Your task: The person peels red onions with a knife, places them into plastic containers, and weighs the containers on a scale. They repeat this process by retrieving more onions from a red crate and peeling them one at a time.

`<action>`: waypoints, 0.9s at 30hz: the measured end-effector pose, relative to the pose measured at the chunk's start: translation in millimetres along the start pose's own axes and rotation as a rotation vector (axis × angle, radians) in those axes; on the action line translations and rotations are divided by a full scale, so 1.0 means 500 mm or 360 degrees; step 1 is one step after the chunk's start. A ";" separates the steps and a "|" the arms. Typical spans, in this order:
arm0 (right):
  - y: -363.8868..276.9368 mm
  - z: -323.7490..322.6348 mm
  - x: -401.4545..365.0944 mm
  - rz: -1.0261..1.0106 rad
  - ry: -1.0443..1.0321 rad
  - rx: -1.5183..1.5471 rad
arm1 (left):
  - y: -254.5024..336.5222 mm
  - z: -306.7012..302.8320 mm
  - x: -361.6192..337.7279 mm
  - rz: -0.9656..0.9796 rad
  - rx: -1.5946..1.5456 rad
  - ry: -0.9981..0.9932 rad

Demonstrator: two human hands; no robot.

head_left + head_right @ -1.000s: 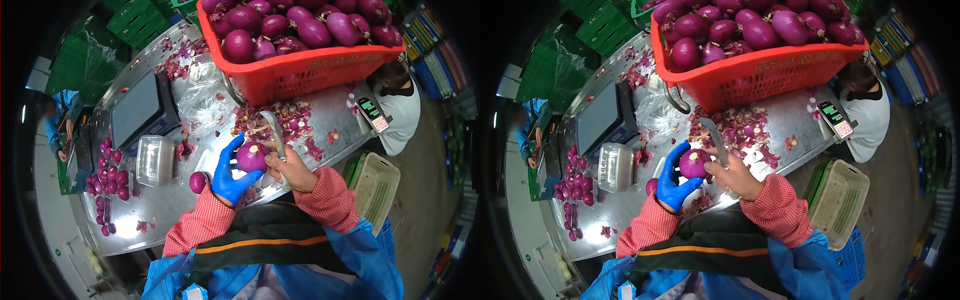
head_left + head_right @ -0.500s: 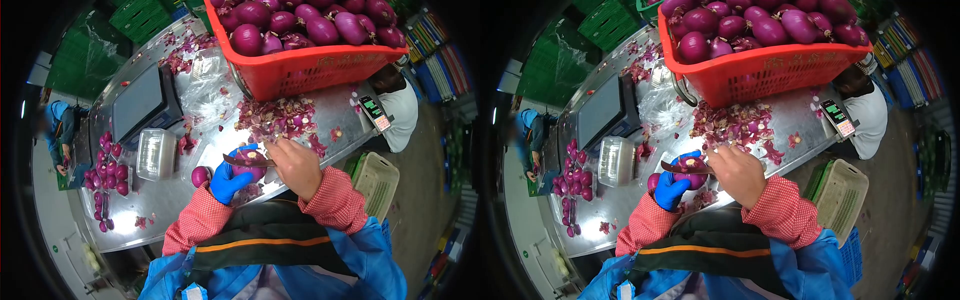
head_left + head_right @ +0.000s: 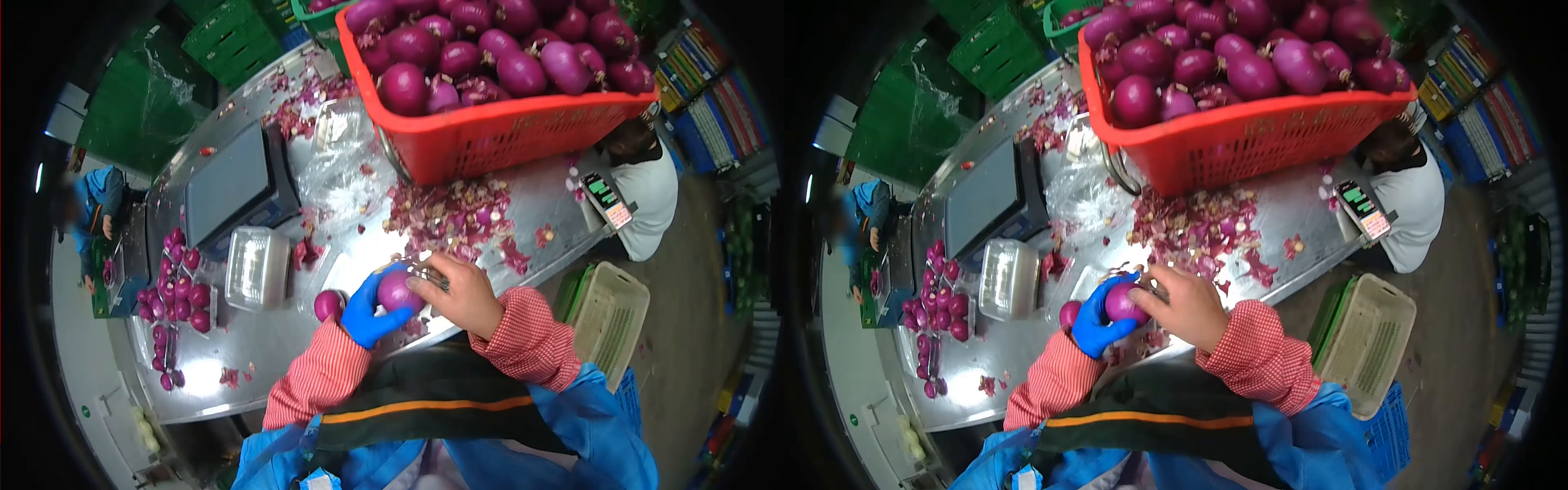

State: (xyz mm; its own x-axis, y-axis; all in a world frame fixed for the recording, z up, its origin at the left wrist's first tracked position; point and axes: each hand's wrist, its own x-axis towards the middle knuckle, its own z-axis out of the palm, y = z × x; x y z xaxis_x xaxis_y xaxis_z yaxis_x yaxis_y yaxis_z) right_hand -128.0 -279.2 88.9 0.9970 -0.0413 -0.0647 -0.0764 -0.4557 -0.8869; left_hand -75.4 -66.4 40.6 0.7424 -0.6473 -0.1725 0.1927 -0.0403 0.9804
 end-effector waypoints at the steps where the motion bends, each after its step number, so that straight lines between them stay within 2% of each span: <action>1: 0.045 0.020 0.006 -0.0030 0.0180 0.0110 | 0.022 -0.004 -0.001 0.0017 0.0394 0.0090; 3: 0.087 0.012 -0.002 0.0140 0.0205 -0.0112 | -0.010 -0.061 -0.010 0.0212 0.1110 0.0302; 5: 0.108 0.020 -0.020 -0.0025 0.0304 -0.0197 | -0.018 -0.106 -0.012 0.0141 0.1814 0.0389; 7: 0.124 0.030 -0.042 0.0094 0.0123 -0.0432 | -0.080 -0.148 -0.017 -0.0135 0.2026 0.0437; 8: 0.129 0.036 -0.054 0.0039 0.0083 -0.0456 | -0.093 -0.156 -0.021 -0.0105 0.2064 0.0414; 9: 0.140 0.042 -0.072 -0.0236 0.0009 -0.0577 | -0.097 -0.163 -0.018 -0.0077 0.2103 0.0390; 10: 0.143 0.053 -0.083 0.0085 -0.0230 -0.0591 | -0.084 -0.169 -0.013 -0.0024 0.2063 0.0328; 11: 0.144 0.062 -0.100 0.0083 -0.0361 -0.0551 | -0.061 -0.170 -0.011 0.0028 0.2023 0.0269; 12: 0.143 0.057 -0.102 0.0234 -0.0810 -0.0533 | -0.033 -0.169 0.000 0.0086 0.1985 0.0211; 13: 0.153 0.058 -0.098 0.0192 -0.1243 -0.0347 | 0.004 -0.164 0.021 0.0193 0.1874 0.0325; 15: 0.157 0.038 -0.093 0.0126 -0.1248 -0.0265 | 0.090 -0.151 0.074 0.0394 0.1632 0.0538; 18: 0.180 0.003 -0.072 0.0278 -0.0954 0.0605 | 0.243 -0.133 0.190 0.0916 0.1708 0.0464; 19: 0.169 -0.001 -0.063 0.0425 -0.0689 0.0656 | 0.290 -0.120 0.234 0.1050 0.1682 0.0419; 21: 0.160 -0.021 -0.053 0.0210 -0.0557 0.0215 | 0.360 -0.090 0.329 0.1255 0.1665 0.0285; 23: 0.199 -0.002 -0.053 0.0144 -0.0450 0.0484 | 0.415 -0.040 0.418 0.1319 0.1624 0.0162; 25: 0.201 -0.016 -0.049 0.0198 -0.0421 0.0464 | 0.439 -0.002 0.516 0.1367 0.1476 0.0012; 27: 0.213 -0.027 -0.050 0.0240 -0.0350 0.0463 | 0.459 0.032 0.616 0.1498 0.1724 -0.0009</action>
State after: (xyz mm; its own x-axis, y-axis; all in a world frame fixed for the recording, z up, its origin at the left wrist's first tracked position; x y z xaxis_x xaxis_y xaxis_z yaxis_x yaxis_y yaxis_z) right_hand -160.9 -338.9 2.3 0.9549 0.1171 -0.2727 -0.2486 -0.1866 -0.9505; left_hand 187.1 -287.2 214.0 0.3136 -0.7615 0.5673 -0.9368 -0.1503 0.3161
